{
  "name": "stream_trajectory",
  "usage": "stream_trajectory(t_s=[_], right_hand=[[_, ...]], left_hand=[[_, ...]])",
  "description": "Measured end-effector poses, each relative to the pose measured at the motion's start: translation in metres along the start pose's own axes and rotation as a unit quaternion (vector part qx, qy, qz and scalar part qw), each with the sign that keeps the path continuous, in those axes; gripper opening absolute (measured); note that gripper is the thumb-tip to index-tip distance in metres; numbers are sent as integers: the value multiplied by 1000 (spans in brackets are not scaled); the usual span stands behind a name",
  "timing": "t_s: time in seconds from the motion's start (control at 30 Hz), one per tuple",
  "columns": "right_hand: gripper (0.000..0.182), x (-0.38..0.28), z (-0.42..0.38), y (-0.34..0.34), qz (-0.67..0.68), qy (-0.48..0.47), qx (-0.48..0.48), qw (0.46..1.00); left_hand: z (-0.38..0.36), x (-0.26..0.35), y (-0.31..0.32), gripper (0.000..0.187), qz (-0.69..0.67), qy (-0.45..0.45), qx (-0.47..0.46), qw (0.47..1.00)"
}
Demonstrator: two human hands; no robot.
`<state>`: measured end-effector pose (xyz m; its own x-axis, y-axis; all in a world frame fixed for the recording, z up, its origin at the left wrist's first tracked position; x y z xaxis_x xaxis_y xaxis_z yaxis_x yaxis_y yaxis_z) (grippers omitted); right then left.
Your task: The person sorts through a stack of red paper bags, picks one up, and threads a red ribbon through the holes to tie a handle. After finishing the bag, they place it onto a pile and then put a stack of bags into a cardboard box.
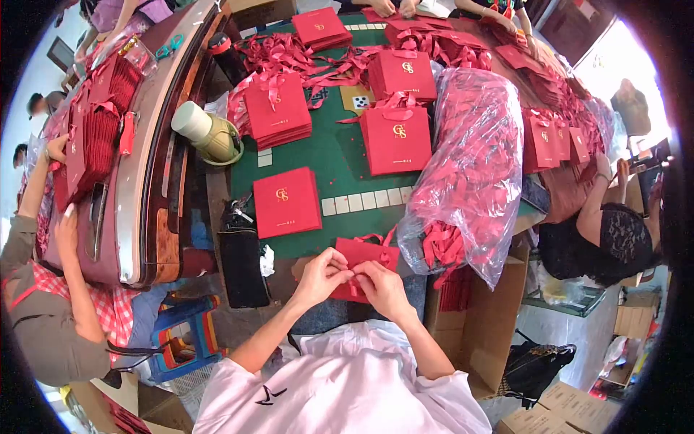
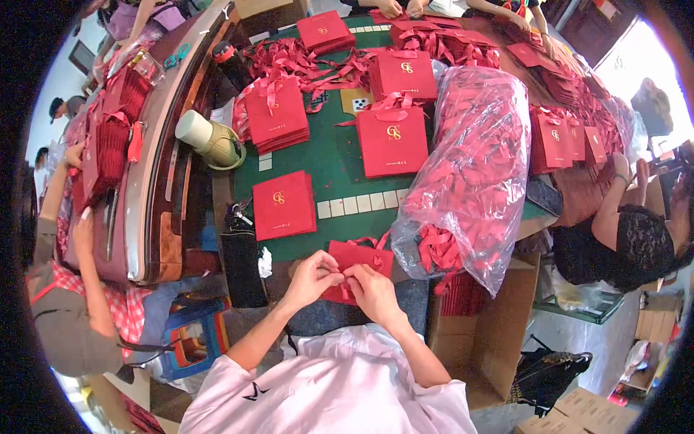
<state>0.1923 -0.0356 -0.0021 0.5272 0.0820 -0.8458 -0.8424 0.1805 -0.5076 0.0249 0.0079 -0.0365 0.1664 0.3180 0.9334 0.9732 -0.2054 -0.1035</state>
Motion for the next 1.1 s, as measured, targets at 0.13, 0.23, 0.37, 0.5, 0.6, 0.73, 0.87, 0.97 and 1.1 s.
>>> stream_trajectory(t_s=[0.13, 0.23, 0.37, 0.5, 0.6, 0.73, 0.87, 0.97, 1.1], right_hand=[[16, -10, 5, -4, -7, -3, 31, 999], [14, -2, 2, 4, -38, -24, 50, 998], [14, 5, 4, 8, -52, -9, 57, 997], [14, 20, 7, 14, -53, 54, 109, 991], [14, 23, 10, 21, -75, 54, 154, 984], [13, 24, 9, 25, -97, 68, 150, 982], [12, 22, 10, 27, -94, 25, 200, 975], [11, 21, 10, 27, -88, 41, 193, 976], [13, 16, 10, 31, -69, 32, 222, 972]], left_hand=[[1, -5, 4, 19, -44, 33, -23, 998], [5, -5, 5, 18, -42, 20, -30, 998], [8, 19, 3, 16, 97, 132, 8, 986], [19, 39, 5, 28, 301, 307, 67, 900], [26, 31, 6, 35, 377, 349, 56, 856], [27, 27, 7, 31, 361, 334, 51, 869], [25, 28, 5, 28, 337, 342, 66, 875], [23, 28, 6, 24, 319, 307, 54, 895], [21, 34, 5, 20, 308, 319, 51, 895]])
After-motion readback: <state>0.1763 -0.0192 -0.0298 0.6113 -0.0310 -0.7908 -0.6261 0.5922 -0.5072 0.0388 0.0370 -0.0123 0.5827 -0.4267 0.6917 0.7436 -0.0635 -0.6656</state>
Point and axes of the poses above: each hand's wrist, its own z-axis towards the middle knuckle, its own y-axis out of the palm, x = y × z, the point moved 3 cm from there along z, towards the middle knuckle, and after that the axes turned 15 degrees about x, right-handed, at the moved point
